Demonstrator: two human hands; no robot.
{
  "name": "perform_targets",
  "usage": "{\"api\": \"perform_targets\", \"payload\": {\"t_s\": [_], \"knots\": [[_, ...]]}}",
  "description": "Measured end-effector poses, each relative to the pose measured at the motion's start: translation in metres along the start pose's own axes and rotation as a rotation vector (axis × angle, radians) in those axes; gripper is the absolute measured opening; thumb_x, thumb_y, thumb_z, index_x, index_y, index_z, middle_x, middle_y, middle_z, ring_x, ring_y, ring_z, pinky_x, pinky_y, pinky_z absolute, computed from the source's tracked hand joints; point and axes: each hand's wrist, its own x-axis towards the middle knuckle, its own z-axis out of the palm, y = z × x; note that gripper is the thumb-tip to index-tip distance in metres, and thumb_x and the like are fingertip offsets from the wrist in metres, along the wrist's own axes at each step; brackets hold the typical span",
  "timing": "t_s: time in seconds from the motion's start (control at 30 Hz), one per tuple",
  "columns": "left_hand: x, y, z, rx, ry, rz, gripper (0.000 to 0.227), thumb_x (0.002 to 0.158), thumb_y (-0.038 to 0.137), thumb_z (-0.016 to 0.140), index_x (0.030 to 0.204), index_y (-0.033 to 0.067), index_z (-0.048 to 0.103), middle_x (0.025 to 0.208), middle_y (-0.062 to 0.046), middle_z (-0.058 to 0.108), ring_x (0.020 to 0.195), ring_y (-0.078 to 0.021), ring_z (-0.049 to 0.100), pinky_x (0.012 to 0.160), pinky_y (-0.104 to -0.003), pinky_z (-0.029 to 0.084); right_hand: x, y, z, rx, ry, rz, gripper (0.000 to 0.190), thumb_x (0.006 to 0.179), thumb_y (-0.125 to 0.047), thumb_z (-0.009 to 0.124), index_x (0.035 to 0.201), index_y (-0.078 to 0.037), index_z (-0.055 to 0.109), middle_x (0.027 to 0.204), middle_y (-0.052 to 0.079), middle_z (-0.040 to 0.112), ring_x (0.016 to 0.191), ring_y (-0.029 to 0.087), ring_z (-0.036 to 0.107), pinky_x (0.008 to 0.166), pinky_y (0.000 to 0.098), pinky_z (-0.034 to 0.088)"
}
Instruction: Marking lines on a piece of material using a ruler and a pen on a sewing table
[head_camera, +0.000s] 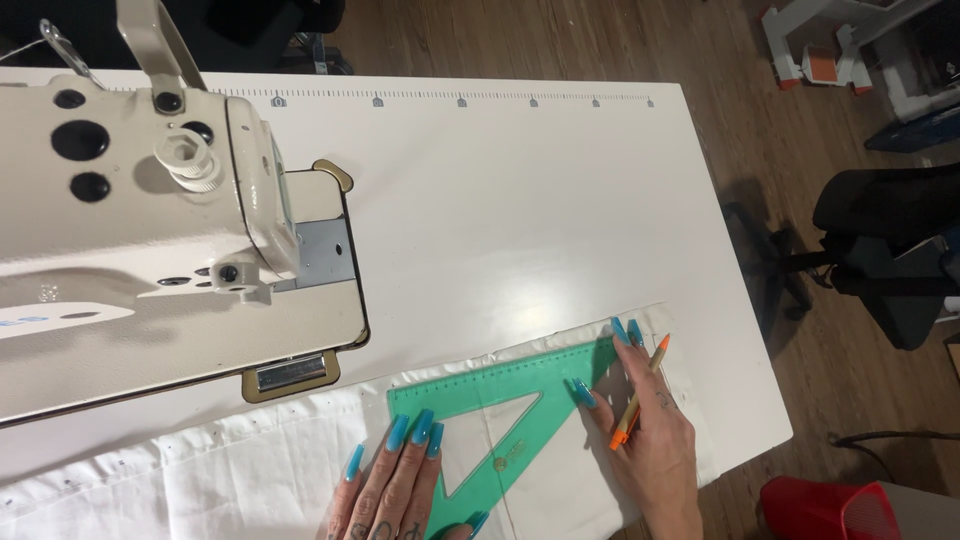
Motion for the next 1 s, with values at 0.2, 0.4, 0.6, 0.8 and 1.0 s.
{"api": "perform_targets", "payload": {"t_s": [0.2, 0.4, 0.6, 0.8, 1.0], "knots": [[0.005, 0.001, -0.007, 0.003, -0.016, -0.024, 0.059, 0.087, 0.056, 0.022, 0.118, 0.0142, 0.050, 0.123, 0.000, 0.050, 0.115, -0.0152, 0.044, 0.090, -0.034, 0.034, 0.000, 0.000, -0.001, 0.022, -0.020, 0.046, 0.054, 0.074, -0.025, 0.058, 0.125, -0.021, 0.039, 0.127, 0.007, 0.048, 0.082, 0.018, 0.063, 0.053, 0.0333, 0.051], [0.009, 0.000, -0.008, -0.001, 0.009, -0.021, 0.061, 0.087, 0.056, 0.020, 0.118, 0.0133, 0.051, 0.123, 0.000, 0.051, 0.115, -0.0148, 0.045, 0.088, -0.032, 0.035, 0.001, -0.002, -0.004, 0.065, 0.019, -0.065, 0.054, 0.076, -0.021, 0.059, 0.125, -0.017, 0.038, 0.131, 0.006, 0.044, 0.118, 0.025, 0.046, 0.070, 0.0371, 0.052], [0.006, 0.001, -0.009, -0.035, -0.064, -0.024, 0.060, 0.084, 0.055, 0.027, 0.121, 0.0132, 0.049, 0.126, -0.001, 0.048, 0.118, -0.0159, 0.042, 0.092, -0.035, 0.033, -0.001, 0.002, -0.004, 0.075, 0.010, -0.039, 0.053, 0.076, -0.019, 0.058, 0.125, -0.015, 0.038, 0.128, 0.009, 0.047, 0.106, 0.024, 0.055, 0.068, 0.0351, 0.053], [-0.004, 0.003, 0.006, -0.057, 0.004, -0.038, 0.060, 0.085, 0.058, 0.024, 0.115, 0.0143, 0.052, 0.122, -0.002, 0.052, 0.115, -0.0186, 0.046, 0.093, -0.036, 0.031, 0.001, 0.000, -0.006, 0.106, -0.044, 0.008, 0.056, 0.077, -0.026, 0.056, 0.128, -0.017, 0.034, 0.131, 0.007, 0.044, 0.109, 0.025, 0.053, 0.072, 0.0375, 0.052], [-0.003, 0.003, 0.004, -0.052, -0.028, -0.028, 0.060, 0.084, 0.056, 0.028, 0.119, 0.0134, 0.050, 0.125, -0.002, 0.049, 0.118, -0.0179, 0.043, 0.095, -0.037, 0.030, 0.000, 0.004, -0.003, 0.060, -0.045, -0.002, 0.054, 0.079, -0.027, 0.055, 0.128, -0.017, 0.034, 0.132, 0.004, 0.043, 0.109, 0.025, 0.053, 0.070, 0.0376, 0.052]]}}
